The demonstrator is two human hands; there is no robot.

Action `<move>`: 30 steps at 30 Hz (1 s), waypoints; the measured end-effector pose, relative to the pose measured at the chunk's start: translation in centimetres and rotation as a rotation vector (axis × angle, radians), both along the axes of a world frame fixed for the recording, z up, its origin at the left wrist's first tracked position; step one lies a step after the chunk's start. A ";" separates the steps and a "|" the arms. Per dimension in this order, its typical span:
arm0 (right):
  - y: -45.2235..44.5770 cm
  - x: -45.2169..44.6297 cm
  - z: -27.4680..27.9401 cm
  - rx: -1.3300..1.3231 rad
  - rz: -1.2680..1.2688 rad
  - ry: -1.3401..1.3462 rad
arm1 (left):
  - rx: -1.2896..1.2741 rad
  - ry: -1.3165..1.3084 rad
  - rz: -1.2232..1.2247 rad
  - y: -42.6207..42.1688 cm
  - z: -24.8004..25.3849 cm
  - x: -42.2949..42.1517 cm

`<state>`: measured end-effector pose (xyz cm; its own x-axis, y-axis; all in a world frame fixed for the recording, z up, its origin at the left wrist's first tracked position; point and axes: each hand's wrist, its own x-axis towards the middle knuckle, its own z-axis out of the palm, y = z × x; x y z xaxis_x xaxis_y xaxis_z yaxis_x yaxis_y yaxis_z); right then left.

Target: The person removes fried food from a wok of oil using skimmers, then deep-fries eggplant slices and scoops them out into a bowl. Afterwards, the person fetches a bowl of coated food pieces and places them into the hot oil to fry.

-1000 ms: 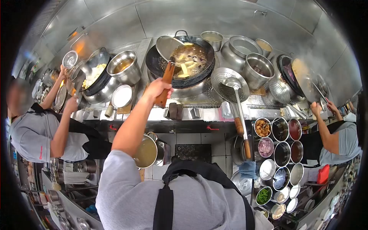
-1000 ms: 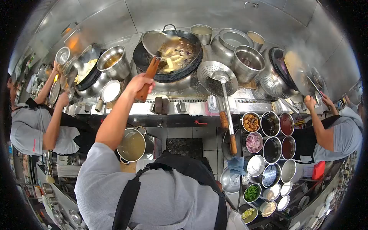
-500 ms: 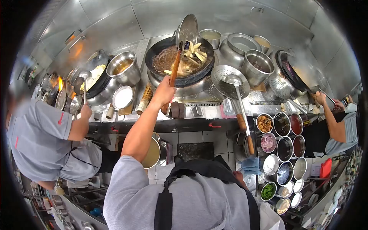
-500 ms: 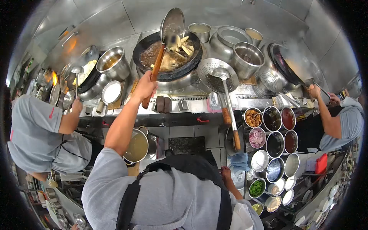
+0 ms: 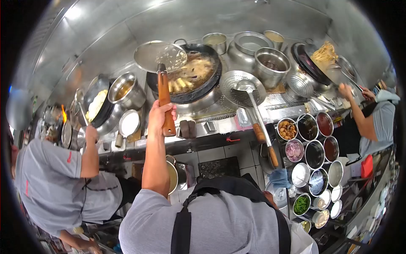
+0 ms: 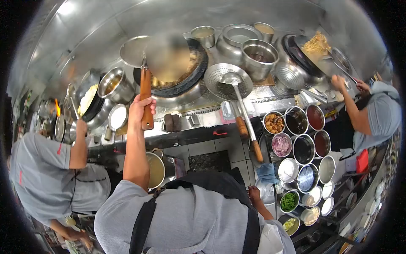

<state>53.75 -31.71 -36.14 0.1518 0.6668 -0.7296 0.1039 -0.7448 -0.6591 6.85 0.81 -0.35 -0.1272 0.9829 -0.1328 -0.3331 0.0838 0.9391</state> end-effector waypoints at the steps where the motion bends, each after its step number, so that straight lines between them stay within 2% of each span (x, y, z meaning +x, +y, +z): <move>1: -0.7 0.1 0.0 -0.009 -0.026 0.028 | -0.016 -0.040 -0.011 0.1 0.5 0.5; 5: -2.0 -0.3 0.5 -0.065 -0.139 -0.006 | 0.032 0.131 -0.135 3.5 2.2 4.1; 7: -2.3 -0.5 0.7 -0.089 -0.190 -0.013 | 0.115 0.301 -0.263 7.2 3.4 6.5; 9: -3.3 -0.9 0.3 -0.092 -0.220 0.005 | 0.150 0.417 -0.258 12.4 3.4 10.2; 11: -4.0 -1.0 -0.1 -0.063 -0.208 -0.012 | 0.148 0.633 -0.240 16.4 3.7 15.0; 13: -4.6 -1.1 0.2 -0.034 -0.164 -0.071 | 0.113 1.125 -0.239 21.1 2.2 18.5; 15: -5.6 -1.7 -0.7 0.086 -0.195 -0.137 | 0.042 1.143 -0.413 22.5 2.0 20.1; 16: -5.9 -1.8 -0.5 0.065 -0.190 -0.175 | 0.009 1.148 -0.493 22.9 2.2 20.6; 18: -6.5 -2.0 -1.1 0.076 -0.192 -0.244 | 0.121 1.039 -0.386 21.5 1.7 20.0; 19: -8.5 -1.5 -8.6 0.187 -0.144 -0.268 | 0.171 0.987 -0.338 19.8 1.5 19.3; 21: -11.4 -0.8 -20.2 0.411 -0.050 -0.318 | 0.124 0.669 -0.334 16.3 2.3 17.6; 22: -9.5 -1.2 -12.2 0.092 -0.121 -0.156 | 0.103 0.550 -0.329 14.6 2.8 16.6; 25: -8.6 -0.3 -10.4 0.251 0.088 -0.283 | 0.091 0.422 -0.339 11.0 4.2 10.4; 28: -5.2 1.0 -9.0 0.445 0.378 -0.387 | 0.096 0.435 -0.269 6.9 6.0 3.8; 30: -2.2 1.9 -5.7 0.772 0.668 -0.603 | 0.076 0.521 -0.213 4.8 6.3 -0.8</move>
